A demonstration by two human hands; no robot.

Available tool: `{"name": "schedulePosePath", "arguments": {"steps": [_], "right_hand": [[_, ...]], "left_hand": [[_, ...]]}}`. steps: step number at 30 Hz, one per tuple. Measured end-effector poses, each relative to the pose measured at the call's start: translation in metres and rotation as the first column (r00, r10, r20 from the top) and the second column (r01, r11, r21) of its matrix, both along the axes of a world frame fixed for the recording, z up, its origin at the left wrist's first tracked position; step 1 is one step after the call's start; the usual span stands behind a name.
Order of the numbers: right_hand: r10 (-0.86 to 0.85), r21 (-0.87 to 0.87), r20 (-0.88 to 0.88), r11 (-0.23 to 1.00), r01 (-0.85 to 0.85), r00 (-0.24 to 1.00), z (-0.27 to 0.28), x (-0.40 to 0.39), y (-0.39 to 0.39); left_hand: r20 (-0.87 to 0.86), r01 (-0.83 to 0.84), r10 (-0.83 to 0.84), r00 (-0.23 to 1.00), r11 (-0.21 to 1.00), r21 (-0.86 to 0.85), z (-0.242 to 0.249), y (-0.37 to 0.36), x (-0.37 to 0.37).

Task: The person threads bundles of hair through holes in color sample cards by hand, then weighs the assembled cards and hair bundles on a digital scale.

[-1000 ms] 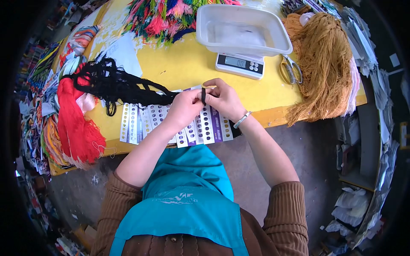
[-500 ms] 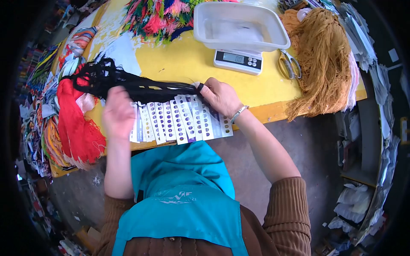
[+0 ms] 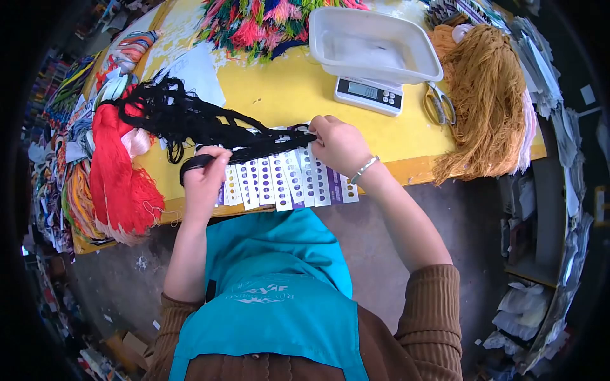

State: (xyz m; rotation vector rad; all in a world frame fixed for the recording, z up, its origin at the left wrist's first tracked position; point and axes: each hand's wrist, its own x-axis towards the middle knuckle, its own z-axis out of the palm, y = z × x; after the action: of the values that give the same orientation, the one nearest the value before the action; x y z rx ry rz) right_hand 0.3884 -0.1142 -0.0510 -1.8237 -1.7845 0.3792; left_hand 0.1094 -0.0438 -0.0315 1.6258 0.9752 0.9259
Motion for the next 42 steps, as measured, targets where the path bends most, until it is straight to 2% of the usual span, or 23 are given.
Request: {"name": "schedulePosePath", "arguments": {"steps": [1, 4, 5, 7, 8, 11, 12, 15, 18, 19, 21, 22, 26, 31, 32, 33, 34, 35, 37, 38, 40, 41, 42], "right_hand": [[0.025, 0.042, 0.115, 0.999, -0.03, 0.993, -0.002, -0.001, 0.002], [0.051, 0.004, 0.08, 0.999, -0.051, 0.995, -0.004, -0.001, 0.006], [0.055, 0.003, 0.079, 0.998, -0.055, 0.995, -0.007, -0.001, 0.006], [0.048, 0.061, -0.15, 0.997, -0.039, 0.988, -0.013, 0.004, 0.002], [0.053, 0.06, -0.151, 0.997, -0.044, 0.987, -0.018, 0.008, 0.0], [-0.034, -0.053, -0.636, 0.999, 0.0, 0.771, -0.028, 0.014, -0.004], [-0.035, -0.056, -0.638, 0.998, -0.001, 0.769, -0.029, 0.014, -0.004], [-0.086, -0.074, -0.58, 0.996, 0.053, 0.81, -0.026, 0.015, -0.006], [-0.072, -0.047, -0.196, 0.997, 0.064, 0.978, -0.013, 0.002, -0.003], [-0.069, -0.05, -0.199, 0.997, 0.061, 0.978, -0.011, 0.001, -0.002], [-0.082, -0.033, -0.103, 0.996, 0.079, 0.991, -0.007, -0.001, -0.001], [-0.059, -0.02, 0.01, 0.998, 0.059, 0.998, -0.005, -0.004, -0.002], [-0.079, -0.03, 0.031, 0.996, 0.08, 0.996, -0.003, -0.009, 0.0], [-0.082, 0.034, 0.013, 0.996, 0.081, 0.997, -0.006, -0.01, -0.002], [-0.086, 0.033, 0.017, 0.996, 0.085, 0.996, -0.006, -0.009, -0.003], [-0.09, 0.036, 0.018, 0.995, 0.089, 0.996, -0.005, -0.01, -0.003], [-0.1, 0.033, -0.003, 0.994, 0.1, 0.995, -0.005, -0.012, -0.003], [-0.113, 0.029, -0.025, 0.993, 0.114, 0.993, -0.005, -0.013, -0.004], [-0.125, 0.04, -0.05, 0.991, 0.127, 0.991, -0.007, -0.012, -0.005], [-0.12, 0.051, -0.073, 0.991, 0.123, 0.99, -0.008, -0.013, -0.005], [-0.131, 0.053, -0.102, 0.989, 0.137, 0.986, -0.007, -0.013, -0.007], [-0.138, 0.056, -0.129, 0.988, 0.147, 0.982, -0.006, -0.013, -0.007], [-0.139, 0.058, -0.129, 0.987, 0.147, 0.982, -0.006, -0.012, -0.007]], "left_hand": [[-0.044, 0.012, -0.011, 0.999, 1.0, 0.023, 0.0, -0.001, 0.004], [-0.06, 0.043, -0.04, 0.997, 0.998, 0.053, 0.008, 0.001, 0.006], [-0.054, -0.009, 0.006, 0.999, 0.999, -0.052, 0.016, 0.002, 0.004], [0.009, -0.063, 0.066, 0.998, 0.984, -0.165, 0.016, 0.011, -0.005], [0.06, -0.081, 0.099, 0.993, 0.966, -0.246, 0.014, 0.017, -0.014], [0.195, -0.108, 0.216, 0.957, 0.887, -0.449, 0.014, 0.034, -0.037], [0.259, -0.101, 0.263, 0.929, 0.857, -0.506, 0.016, 0.04, -0.042], [0.366, -0.038, 0.4, 0.84, 0.717, -0.696, 0.01, 0.061, -0.08], [0.365, -0.008, 0.484, 0.795, 0.611, -0.792, 0.016, 0.071, -0.113], [0.363, -0.032, 0.522, 0.771, 0.603, -0.797, 0.02, 0.072, -0.12], [0.569, 0.15, 0.449, 0.689, 0.68, -0.718, 0.016, 0.092, -0.169], [0.52, 0.099, 0.468, 0.715, 0.668, -0.738, 0.027, 0.093, -0.176], [0.4, -0.028, 0.514, 0.759, 0.639, -0.769, 0.05, 0.099, -0.168], [0.4, 0.033, 0.398, 0.825, 0.674, -0.738, 0.056, 0.157, -0.156], [0.302, -0.068, 0.387, 0.871, 0.705, -0.706, 0.051, 0.161, -0.153], [0.015, -0.168, 0.22, 0.975, 0.787, -0.594, 0.051, 0.165, -0.153], [-0.302, -0.21, 0.074, 0.951, 0.87, -0.447, 0.053, 0.165, -0.146], [-0.632, -0.334, 0.15, 0.76, 0.925, -0.183, 0.053, 0.159, -0.125], [-0.856, 0.023, 0.137, 0.499, 0.985, 0.171, 0.066, 0.134, -0.101], [-0.944, 0.162, 0.204, 0.259, 0.954, 0.251, 0.064, 0.134, -0.085], [-0.676, 0.144, 0.047, 0.735, 0.964, 0.224, 0.059, 0.095, -0.033], [-0.488, 0.276, -0.051, 0.871, 0.874, 0.401, 0.045, 0.08, -0.005], [-0.486, 0.446, -0.229, 0.843, 0.803, 0.396, 0.04, 0.065, 0.019]]}}
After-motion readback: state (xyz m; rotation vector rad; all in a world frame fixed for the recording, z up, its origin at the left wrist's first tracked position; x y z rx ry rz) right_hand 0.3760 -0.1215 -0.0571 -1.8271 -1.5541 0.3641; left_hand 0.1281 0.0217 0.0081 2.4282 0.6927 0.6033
